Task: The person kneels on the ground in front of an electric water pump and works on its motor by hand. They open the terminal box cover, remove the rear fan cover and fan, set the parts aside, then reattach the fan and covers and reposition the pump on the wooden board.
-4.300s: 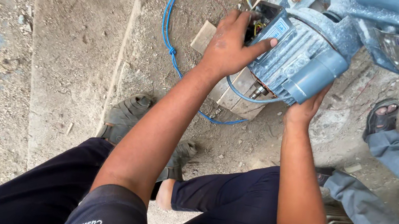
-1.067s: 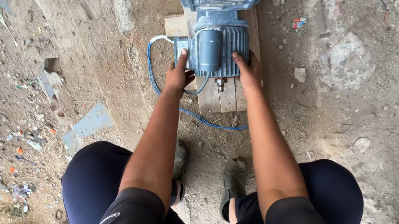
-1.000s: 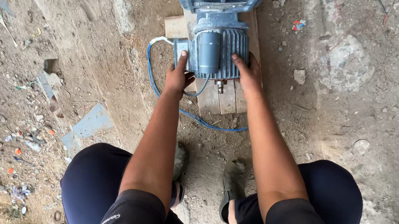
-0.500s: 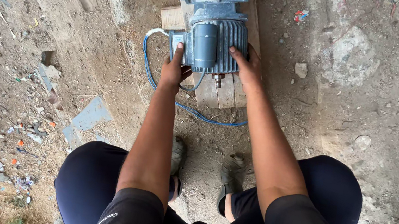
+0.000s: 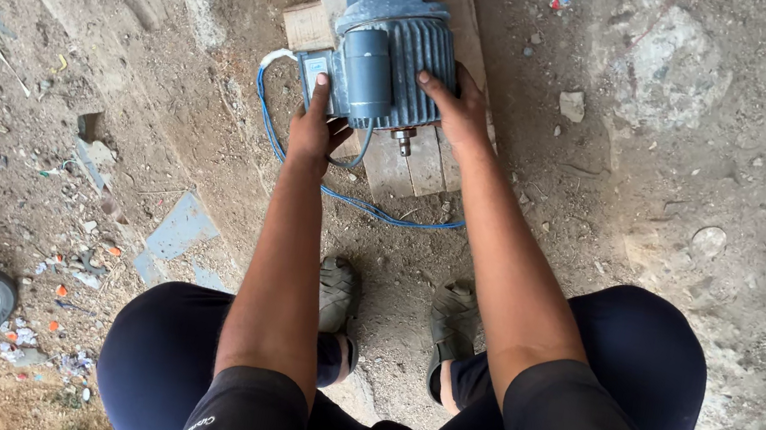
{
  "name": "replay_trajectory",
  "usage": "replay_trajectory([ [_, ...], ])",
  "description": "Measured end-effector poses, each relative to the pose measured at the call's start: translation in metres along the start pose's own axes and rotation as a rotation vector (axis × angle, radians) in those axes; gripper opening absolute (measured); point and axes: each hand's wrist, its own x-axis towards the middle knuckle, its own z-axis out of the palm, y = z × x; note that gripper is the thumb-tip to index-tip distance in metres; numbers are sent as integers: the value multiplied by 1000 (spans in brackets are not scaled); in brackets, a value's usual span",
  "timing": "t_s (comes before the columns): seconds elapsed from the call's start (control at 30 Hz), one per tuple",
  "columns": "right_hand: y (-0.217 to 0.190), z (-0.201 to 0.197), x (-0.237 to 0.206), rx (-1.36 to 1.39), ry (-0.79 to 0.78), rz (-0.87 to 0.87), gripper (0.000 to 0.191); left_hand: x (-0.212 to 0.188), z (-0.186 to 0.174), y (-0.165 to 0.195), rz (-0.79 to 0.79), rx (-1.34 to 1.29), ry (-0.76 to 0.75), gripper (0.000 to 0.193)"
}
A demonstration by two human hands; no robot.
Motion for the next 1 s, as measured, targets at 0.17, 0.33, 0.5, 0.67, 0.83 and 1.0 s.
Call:
replay_trajectory([
  [0.17, -15, 4, -4, 36, 4, 30, 71, -11, 3, 8, -11, 1, 1, 98],
  [0.33, -46, 8, -15, -232, 64, 10, 94, -28, 0, 25, 1, 330, 80, 104],
  [0.5, -108, -2, -43, -271, 206, 26, 100, -74, -7, 55, 153, 433, 372, 108],
  [0.67, -162, -6, -92, -392, 183, -273, 75, -130, -11, 71, 268, 515, 228, 94],
  [0.83, -223, 28, -182, -218, 68, -461, 73, -235, 25, 70, -96, 533, -229, 82],
  [1.0, -282, -23, -224, -582, 59, -442, 66, -347, 88, 110, -434, -285, -778, 105],
])
